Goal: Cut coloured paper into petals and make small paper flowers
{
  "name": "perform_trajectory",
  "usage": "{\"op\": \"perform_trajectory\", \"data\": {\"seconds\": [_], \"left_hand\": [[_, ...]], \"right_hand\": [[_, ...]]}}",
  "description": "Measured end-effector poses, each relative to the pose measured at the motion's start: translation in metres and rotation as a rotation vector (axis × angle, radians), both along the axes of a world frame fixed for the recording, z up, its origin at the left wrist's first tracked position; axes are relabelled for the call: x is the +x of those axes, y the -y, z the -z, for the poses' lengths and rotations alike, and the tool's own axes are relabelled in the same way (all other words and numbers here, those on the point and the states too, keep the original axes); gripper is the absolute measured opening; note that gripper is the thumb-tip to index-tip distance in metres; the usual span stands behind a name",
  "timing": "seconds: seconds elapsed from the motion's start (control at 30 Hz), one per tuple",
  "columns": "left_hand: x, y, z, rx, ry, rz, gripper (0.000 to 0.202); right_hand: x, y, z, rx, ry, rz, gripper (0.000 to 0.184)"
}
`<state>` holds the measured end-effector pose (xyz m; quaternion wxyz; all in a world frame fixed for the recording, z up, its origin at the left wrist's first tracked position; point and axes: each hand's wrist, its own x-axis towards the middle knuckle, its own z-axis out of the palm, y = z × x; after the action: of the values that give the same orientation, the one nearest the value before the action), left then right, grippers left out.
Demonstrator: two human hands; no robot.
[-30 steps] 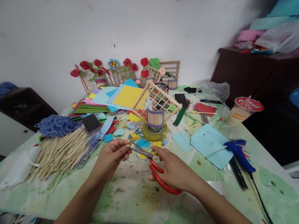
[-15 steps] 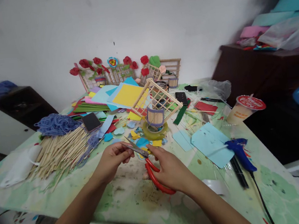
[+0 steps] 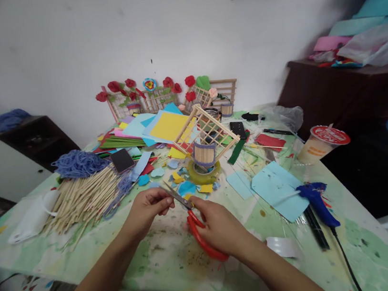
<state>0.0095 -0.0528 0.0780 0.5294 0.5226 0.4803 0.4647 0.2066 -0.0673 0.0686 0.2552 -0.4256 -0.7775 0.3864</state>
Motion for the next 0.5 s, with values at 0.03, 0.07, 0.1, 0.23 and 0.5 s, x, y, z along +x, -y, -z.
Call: {"op": "perform_trajectory", "data": {"seconds": [0.03,0.07,0.1,0.23,0.5], "left_hand": [[0.0,0.0,0.001,-0.001,-0.01,-0.001,0.018],[-0.001,-0.001,0.001,-0.003,-0.021,0.005,0.018],[-0.001,-0.002,0.003,-0.007,-0.032,0.016,0.019],[-0.006,-0.004,0.011,-0.026,-0.044,0.012,0.022],[-0.043,-0.019,0.014,0.196,-0.369,-0.018,0.02]], "right_hand": [[-0.002,-0.001,0.002,0.001,-0.001,0.008,0.033],[-0.004,-0.001,0.003,0.004,-0.002,0.014,0.027],[-0.005,-0.002,0.005,0.008,0.001,0.016,0.024],[-0.004,-0.001,0.002,0.035,0.047,0.043,0.03],[0.051,-0.005,0.011,0.203,0.532,0.34,0.05]]}}
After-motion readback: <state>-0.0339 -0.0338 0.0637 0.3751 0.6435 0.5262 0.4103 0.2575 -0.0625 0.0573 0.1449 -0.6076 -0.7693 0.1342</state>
